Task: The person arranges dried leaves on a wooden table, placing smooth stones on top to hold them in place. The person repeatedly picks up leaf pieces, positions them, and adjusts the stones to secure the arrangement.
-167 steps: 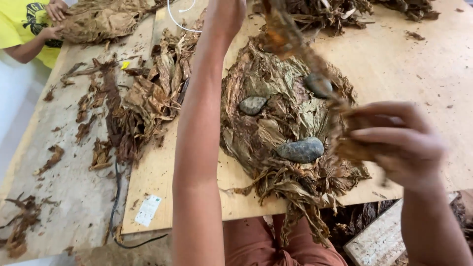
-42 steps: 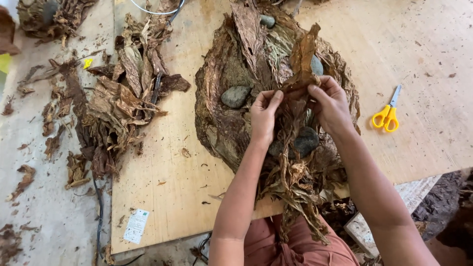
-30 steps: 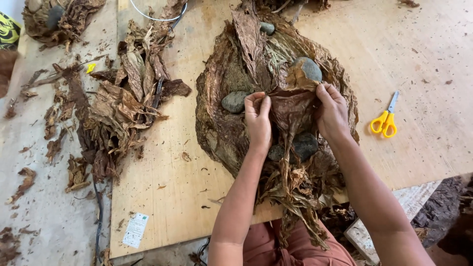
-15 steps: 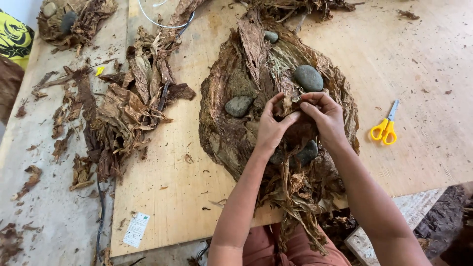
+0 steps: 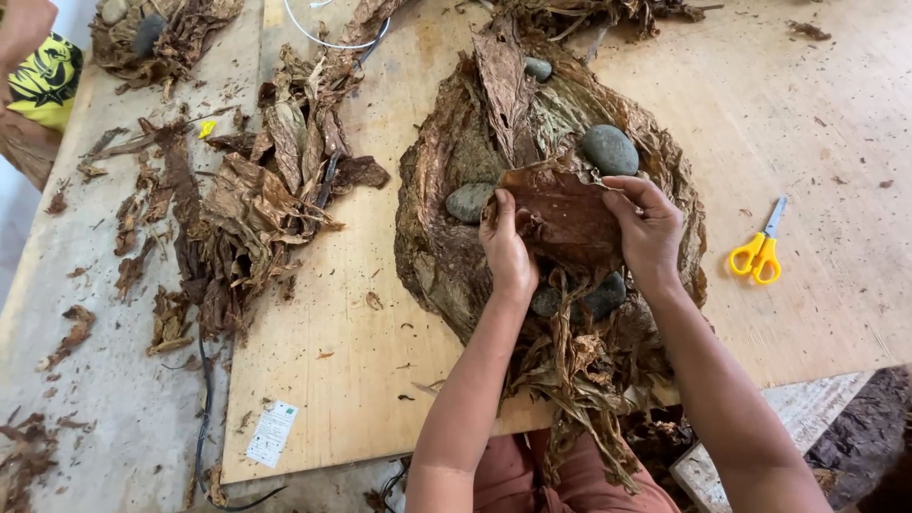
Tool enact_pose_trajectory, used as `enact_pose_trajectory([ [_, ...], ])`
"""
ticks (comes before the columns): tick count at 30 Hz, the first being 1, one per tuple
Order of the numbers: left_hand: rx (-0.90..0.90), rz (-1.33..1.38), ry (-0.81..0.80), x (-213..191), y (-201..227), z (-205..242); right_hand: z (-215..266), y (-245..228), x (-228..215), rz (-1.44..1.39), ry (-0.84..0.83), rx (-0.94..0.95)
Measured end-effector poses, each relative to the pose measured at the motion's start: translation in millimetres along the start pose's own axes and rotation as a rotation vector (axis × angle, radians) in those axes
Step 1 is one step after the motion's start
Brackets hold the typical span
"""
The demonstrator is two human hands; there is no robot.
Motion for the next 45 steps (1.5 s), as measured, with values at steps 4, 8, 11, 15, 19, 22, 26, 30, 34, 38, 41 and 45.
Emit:
enact_pose_trajectory([
  [4,-0.062,0.043,0.116,45,52,37,-3,3,-6,-0.014,-0.017,0.057],
  [8,0.025,0.154,-0.180,46,54,26,-6,13,-7,-0.471,-0.264,0.330],
  [11,0.073,0.223,-0.353,51,51,11,2,18,-1,-0.582,-0.479,0.385],
  [15,0.149,0.206,-0.534,69,79,6,0,17,-7,-0.531,-0.518,0.521],
  [19,0.302,0.113,-0.525,78,94,-11,-12,34,-17,-0.671,-0.570,0.513],
  [22,0.429,0.153,-0.589,62,99,-22,-15,42,-23,-0.635,-0.615,0.481],
  [26,0.293,0.357,-0.743,66,151,1,-7,7,-24,-0.852,-1.016,0.085],
  [30,-0.016,-0.057,0.245,-36,111,-42,0,34,-20,-0.798,-0.857,0.154],
  [34,-0.052,-0.010,0.186,-66,102,-35,2,40,-11,-0.671,-0.622,0.268],
  [38,-0.050,-0.273,0.104,-78,99,-37,8,11,6,-0.438,-0.567,0.187],
  [41,0.079,-0.679,-0.081,-43,124,-1,13,-16,18,-0.016,-0.555,-0.166],
  [45,0.006,-0.305,-0.354,-26,131,-2,27,-20,30,0.297,-0.742,-0.485],
])
Point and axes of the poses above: each hand's wrist, its own z-axis away from the middle knuckle, its own x-axis out of the palm, y = z × x, the point moved 3 cm from there along -z, towards the middle knuckle, and after that the axes turned 2 degrees about z, right-handed, at the moved point
